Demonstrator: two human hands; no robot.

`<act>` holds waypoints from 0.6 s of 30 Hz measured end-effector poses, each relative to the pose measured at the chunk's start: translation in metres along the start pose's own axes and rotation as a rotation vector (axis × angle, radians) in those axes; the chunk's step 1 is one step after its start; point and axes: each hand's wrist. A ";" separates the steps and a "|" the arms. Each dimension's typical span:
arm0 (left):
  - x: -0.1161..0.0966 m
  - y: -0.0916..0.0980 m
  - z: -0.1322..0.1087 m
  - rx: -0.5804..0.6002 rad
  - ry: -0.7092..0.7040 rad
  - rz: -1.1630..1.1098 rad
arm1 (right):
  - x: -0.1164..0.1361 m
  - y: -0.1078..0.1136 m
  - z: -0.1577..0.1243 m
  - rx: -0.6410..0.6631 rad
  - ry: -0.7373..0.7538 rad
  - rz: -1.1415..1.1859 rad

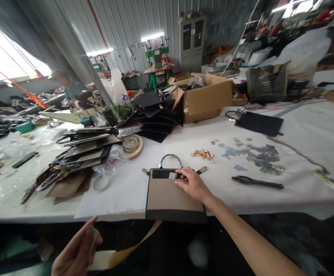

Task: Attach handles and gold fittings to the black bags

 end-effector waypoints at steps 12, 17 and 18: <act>0.079 -0.035 0.017 0.062 -0.061 0.459 | -0.014 -0.007 -0.006 -0.119 0.042 0.073; 0.089 -0.078 0.035 -0.031 0.038 0.192 | -0.015 -0.009 -0.010 -0.213 0.032 0.134; 0.089 -0.081 0.036 -0.053 0.052 0.202 | -0.015 -0.009 -0.010 -0.217 0.025 0.146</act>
Point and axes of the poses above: each hand's wrist, its own z-axis towards the middle knuckle, its own y-axis out of the back of the hand, x = y × z, and after that the axes turned 1 degree about -x, right-handed
